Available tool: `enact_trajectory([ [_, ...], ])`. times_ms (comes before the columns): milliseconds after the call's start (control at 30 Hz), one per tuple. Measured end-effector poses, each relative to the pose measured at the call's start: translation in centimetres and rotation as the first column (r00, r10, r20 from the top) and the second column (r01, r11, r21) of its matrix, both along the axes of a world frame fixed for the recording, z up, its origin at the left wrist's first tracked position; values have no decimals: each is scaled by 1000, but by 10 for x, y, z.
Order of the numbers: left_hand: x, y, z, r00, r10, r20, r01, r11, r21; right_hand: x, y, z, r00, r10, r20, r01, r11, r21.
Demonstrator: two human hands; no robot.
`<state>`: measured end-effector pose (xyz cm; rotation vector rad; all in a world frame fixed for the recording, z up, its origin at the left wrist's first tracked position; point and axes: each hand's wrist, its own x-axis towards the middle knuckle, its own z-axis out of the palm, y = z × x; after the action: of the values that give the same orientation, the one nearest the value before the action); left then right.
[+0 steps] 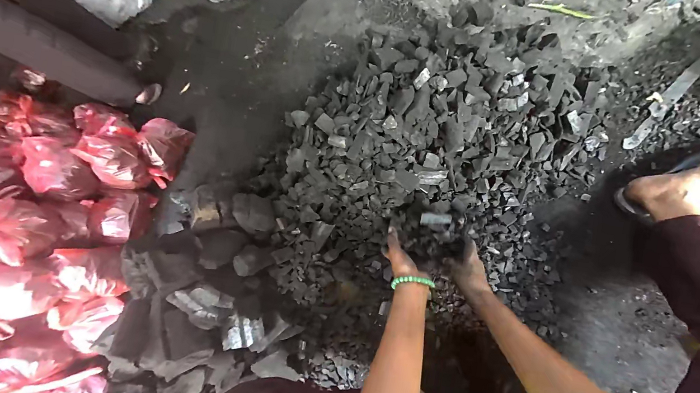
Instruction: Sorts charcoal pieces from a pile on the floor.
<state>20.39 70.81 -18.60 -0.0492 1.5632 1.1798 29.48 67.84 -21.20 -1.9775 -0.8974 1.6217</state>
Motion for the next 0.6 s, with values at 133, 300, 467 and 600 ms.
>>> enact_trajectory([
  [133, -9, 14, 33, 987, -96, 126, 67, 974, 217, 43, 28, -2, 975, 14, -221, 45, 965, 260],
  [300, -27, -31, 18, 975, -220, 17, 213, 959, 189, 125, -23, -42, 903, -309, 297, 210, 923, 322],
  [467, -11, -101, -20, 920, -342, -191, 334, 940, -75, 139, -68, -99, 831, -160, 532, 128, 987, 97],
  [600, 2, -131, -37, 678, -662, -319, 658, 740, -137, 96, -33, -85, 891, -81, 446, 29, 992, 121],
])
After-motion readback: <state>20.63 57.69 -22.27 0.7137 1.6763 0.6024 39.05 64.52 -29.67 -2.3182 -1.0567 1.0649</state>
